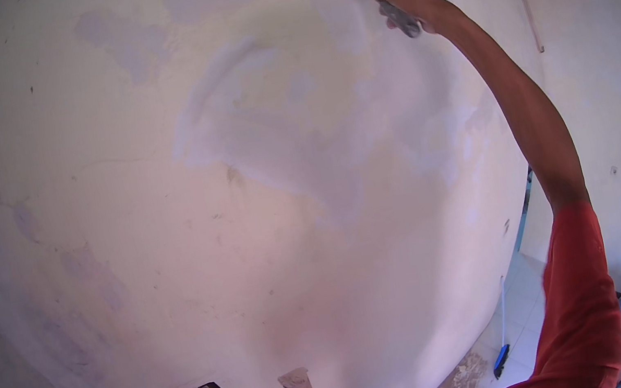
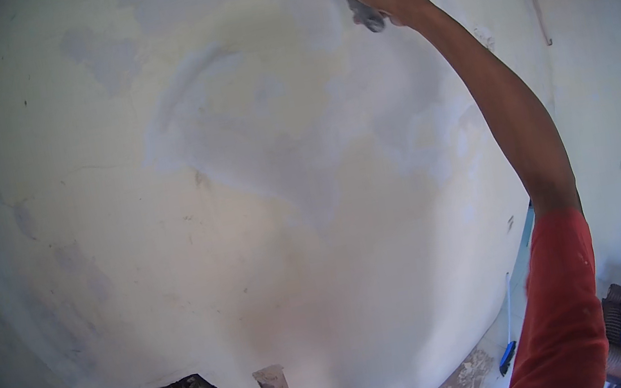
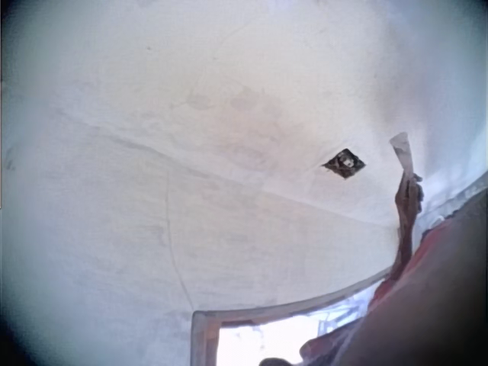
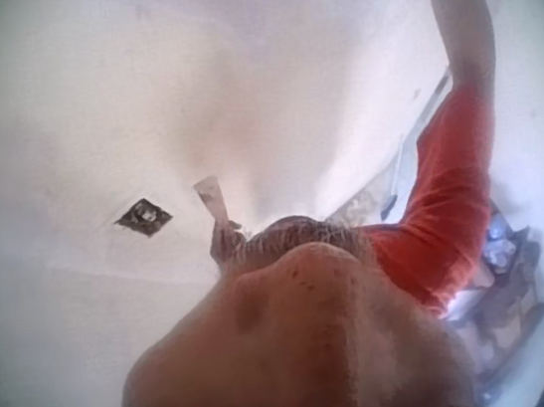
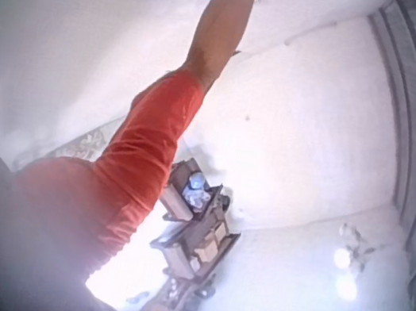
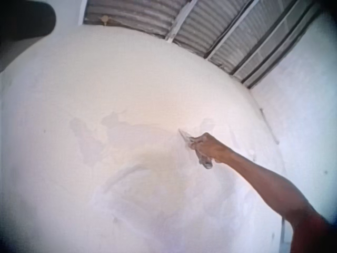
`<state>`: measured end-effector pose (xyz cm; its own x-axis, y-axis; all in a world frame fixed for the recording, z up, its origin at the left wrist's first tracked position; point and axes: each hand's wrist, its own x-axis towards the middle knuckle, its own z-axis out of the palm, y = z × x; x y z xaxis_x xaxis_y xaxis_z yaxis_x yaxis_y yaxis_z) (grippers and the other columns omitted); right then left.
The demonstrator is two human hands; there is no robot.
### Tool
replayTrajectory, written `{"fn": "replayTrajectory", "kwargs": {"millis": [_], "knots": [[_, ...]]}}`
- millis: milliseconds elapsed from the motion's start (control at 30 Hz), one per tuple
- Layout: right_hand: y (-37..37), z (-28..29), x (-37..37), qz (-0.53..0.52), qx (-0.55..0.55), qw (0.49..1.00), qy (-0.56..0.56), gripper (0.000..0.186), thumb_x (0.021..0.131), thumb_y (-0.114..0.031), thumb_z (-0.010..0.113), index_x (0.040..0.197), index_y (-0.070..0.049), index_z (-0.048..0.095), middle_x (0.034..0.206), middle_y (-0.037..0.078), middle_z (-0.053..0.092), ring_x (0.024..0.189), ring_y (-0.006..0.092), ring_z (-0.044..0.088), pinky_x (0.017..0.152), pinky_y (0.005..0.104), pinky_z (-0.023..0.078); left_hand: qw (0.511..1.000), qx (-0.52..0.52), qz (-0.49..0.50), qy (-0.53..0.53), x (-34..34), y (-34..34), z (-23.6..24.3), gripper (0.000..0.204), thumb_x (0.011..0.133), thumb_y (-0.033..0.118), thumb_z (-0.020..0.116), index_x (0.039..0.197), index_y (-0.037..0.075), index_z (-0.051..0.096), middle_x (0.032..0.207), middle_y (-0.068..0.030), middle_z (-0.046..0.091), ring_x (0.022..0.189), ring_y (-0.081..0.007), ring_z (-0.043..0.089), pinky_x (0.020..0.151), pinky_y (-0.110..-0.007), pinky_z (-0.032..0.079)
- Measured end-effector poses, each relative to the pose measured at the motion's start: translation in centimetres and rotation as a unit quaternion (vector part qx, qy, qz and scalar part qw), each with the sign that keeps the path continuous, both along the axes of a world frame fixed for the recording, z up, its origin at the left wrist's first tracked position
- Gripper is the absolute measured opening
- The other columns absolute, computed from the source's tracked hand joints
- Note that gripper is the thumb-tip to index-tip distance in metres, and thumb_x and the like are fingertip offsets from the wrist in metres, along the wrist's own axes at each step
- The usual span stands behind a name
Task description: The person scrapes a ceiling with a putty knife and applies putty from a container to fill holes and cracks on the ceiling surface.
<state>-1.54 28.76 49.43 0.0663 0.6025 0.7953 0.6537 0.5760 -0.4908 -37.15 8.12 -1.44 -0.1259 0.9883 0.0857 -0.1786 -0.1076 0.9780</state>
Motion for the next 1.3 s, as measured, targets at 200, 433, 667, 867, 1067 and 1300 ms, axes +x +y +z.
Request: {"fn": "replayTrajectory", "kwargs": {"millis": [200,433,667,867,1067,1300], "knots": [[-2.9,-8.2,-5.4,-0.108,-0.038,0.959,-0.258,0.042,0.096,-0.029,0.058,0.135,-0.011,0.059,0.076,0.014,0.061,0.063,0.0187,0.057,0.067,0.0356,0.051,0.991,0.058,0.08,0.089,0.5,-0.4,1.4,0.03,0.103,0.027,0.049,0.092,0.002,0.061,0.069,0.0021,0.051,0.056,-0.0048,0.043,0.049,-0.022,0.034],[-1.6,-3.1,1.2,-0.089,0.038,0.992,-0.076,0.047,0.095,-0.034,0.06,0.135,-0.01,0.059,0.07,0.002,0.055,0.055,0.0126,0.051,0.057,0.0302,0.049,0.996,0.024,0.045,0.072,0.2,-0.4,1.4,0.036,0.104,0.034,0.045,0.091,0.003,0.06,0.063,0.0025,0.046,0.055,-0.0065,0.041,0.048,-0.025,0.032],[-1.1,-1.3,-4.8,-0.119,0.025,0.972,-0.199,0.049,0.094,-0.033,0.06,0.129,0.001,0.06,0.06,0.007,0.05,0.055,0.013,0.053,0.054,0.0335,0.048,0.991,0.035,0.076,0.1,0.5,-1.1,1.5,0.042,0.103,0.041,0.046,0.091,0.003,0.059,0.064,0.0031,0.046,0.055,-0.0069,0.042,0.049,-0.026,0.032],[-3.3,-6.5,-3.5,-0.104,0.034,0.952,-0.287,0.047,0.094,-0.031,0.059,0.136,-0.011,0.058,0.066,0.011,0.058,0.055,0.0191,0.056,0.061,0.0352,0.051,0.994,0.036,0.078,0.069,-0.2,-0.9,0.5,0.043,0.102,0.042,0.047,0.094,0.002,0.06,0.065,0.0036,0.046,0.057,-0.0065,0.042,0.05,-0.024,0.032],[-0.3,1.7,-1.5,-0.085,0.068,0.987,-0.115,0.039,0.096,-0.03,0.059,0.119,0.001,0.066,0.064,0.0,0.049,0.051,0.0105,0.05,0.049,0.0297,0.048,0.998,0.03,0.049,0.033,-0.4,-1.1,0.5,0.041,0.102,0.041,0.048,0.093,0.003,0.059,0.065,0.0044,0.045,0.058,-0.0051,0.041,0.051,-0.023,0.032],[-0.2,-6.5,-1.3,-0.068,-0.03,0.978,-0.194,0.046,0.095,-0.026,0.061,0.137,-0.006,0.057,0.062,-0.002,0.044,0.051,0.0092,0.046,0.046,0.0288,0.044,0.996,0.018,0.085,0.019,0.1,-1.6,0.2,0.036,0.103,0.036,0.048,0.092,0.004,0.059,0.065,0.005,0.044,0.057,-0.0047,0.041,0.05,-0.023,0.031]]}}
